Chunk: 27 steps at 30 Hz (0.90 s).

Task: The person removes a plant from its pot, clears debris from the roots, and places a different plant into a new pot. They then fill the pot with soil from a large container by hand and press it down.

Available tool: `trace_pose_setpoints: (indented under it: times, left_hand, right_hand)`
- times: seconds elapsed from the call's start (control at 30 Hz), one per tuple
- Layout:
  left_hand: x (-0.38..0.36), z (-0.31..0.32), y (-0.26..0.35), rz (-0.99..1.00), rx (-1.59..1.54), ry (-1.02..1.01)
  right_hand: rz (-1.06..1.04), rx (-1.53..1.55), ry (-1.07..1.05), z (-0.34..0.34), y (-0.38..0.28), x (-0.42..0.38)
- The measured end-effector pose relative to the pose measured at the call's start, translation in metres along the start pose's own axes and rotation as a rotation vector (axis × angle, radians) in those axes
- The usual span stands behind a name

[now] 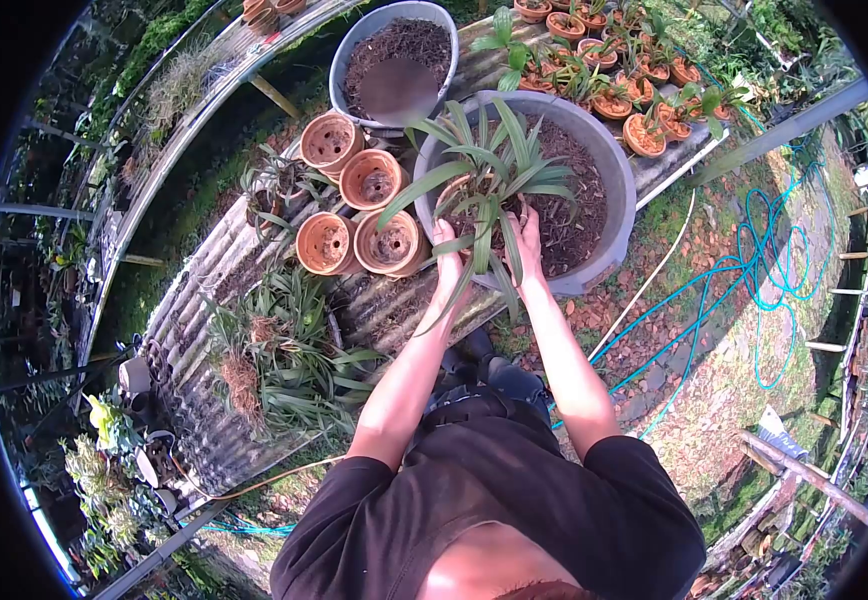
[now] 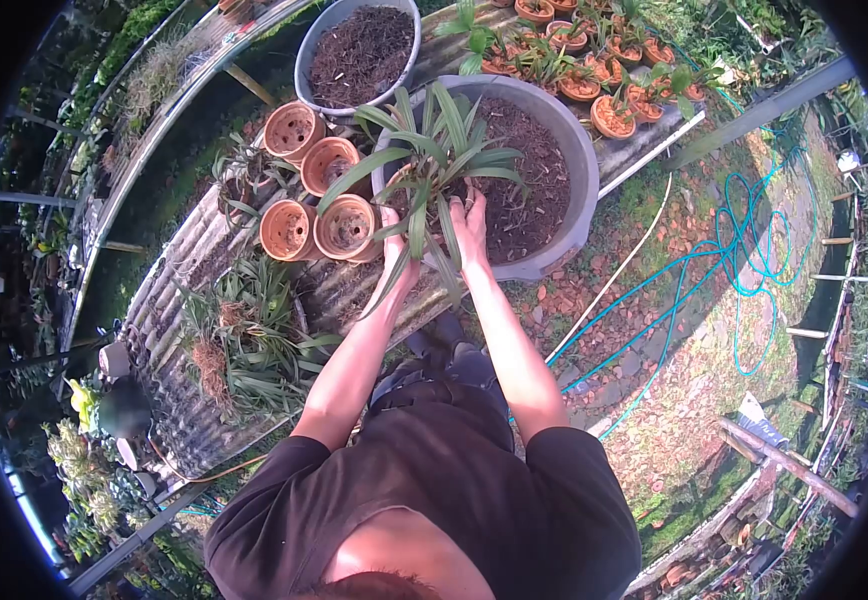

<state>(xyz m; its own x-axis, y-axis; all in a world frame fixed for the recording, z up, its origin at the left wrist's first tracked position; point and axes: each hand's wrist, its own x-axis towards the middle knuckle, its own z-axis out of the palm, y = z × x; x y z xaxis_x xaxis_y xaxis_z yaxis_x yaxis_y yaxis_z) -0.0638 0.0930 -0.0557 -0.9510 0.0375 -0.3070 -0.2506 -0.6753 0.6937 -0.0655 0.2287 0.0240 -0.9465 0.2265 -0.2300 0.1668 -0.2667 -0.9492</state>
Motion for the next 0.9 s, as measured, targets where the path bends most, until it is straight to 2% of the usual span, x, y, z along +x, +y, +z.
trace_pose_setpoints:
  times: [0.07, 0.13, 0.2, 0.27, 0.3, 0.4, 0.43, 0.5, 0.53, 0.57, 0.6, 0.67, 0.73, 0.8, 0.87, 0.9]
  left_hand:
    - [-0.008, 0.001, 0.003, -0.023, -0.036, -0.043]
    - [-0.016, 0.012, 0.01, -0.012, -0.075, -0.015]
    - [-0.028, 0.017, 0.019, -0.069, -0.094, -0.024]
    - [-0.029, 0.011, 0.015, -0.067, -0.094, -0.049]
    - [-0.029, 0.008, 0.014, -0.051, -0.087, -0.069]
    - [-0.035, -0.002, 0.013, -0.008, -0.069, -0.13]
    - [-0.042, 0.01, 0.021, -0.033, -0.14, -0.079]
    - [-0.058, 0.025, 0.055, -0.04, -0.102, -0.176]
    - [-0.06, 0.028, 0.065, -0.025, -0.091, -0.23]
    - [-0.06, 0.03, 0.071, -0.028, -0.124, -0.162]
    - [-0.058, 0.027, 0.074, -0.127, -0.246, -0.174]
    - [-0.048, 0.0, 0.068, -0.217, 0.013, -0.199]
    - [-0.055, 0.015, 0.076, -0.19, -0.034, -0.022]
    - [-0.059, 0.016, 0.078, -0.219, -0.121, 0.031]
    - [-0.05, -0.01, 0.072, -0.295, -0.245, -0.043]
    - [-0.036, -0.04, 0.062, -0.295, -0.329, -0.15]
  right_hand:
    - [-0.027, -0.004, -0.02, -0.006, 0.02, 0.009]
    - [0.085, 0.107, -0.021, -0.002, -0.004, -0.008]
    - [0.026, 0.09, -0.03, -0.001, -0.006, -0.013]
    - [-0.207, -0.049, -0.044, -0.006, 0.016, -0.006]
    - [-0.082, -0.047, -0.058, -0.006, 0.008, -0.008]
    - [0.02, 0.044, -0.096, -0.012, 0.006, -0.007]
    - [-0.058, 0.117, -0.152, -0.016, 0.007, -0.009]
    - [-0.1, 0.03, -0.347, -0.034, 0.016, -0.004]
    - [-0.054, 0.085, -0.385, -0.039, 0.018, -0.005]
    - [-0.007, 0.138, -0.419, -0.044, 0.02, -0.006]
    - [0.043, 0.19, -0.452, -0.049, 0.021, -0.007]
    - [0.114, 0.263, -0.448, -0.045, 0.011, -0.012]
    - [0.207, 0.156, -0.349, -0.035, -0.006, -0.018]
    - [0.155, 0.244, -0.433, -0.032, -0.019, -0.03]
    - [0.161, 0.241, -0.412, -0.038, -0.015, -0.026]
    - [0.183, 0.238, -0.382, -0.041, -0.009, -0.022]
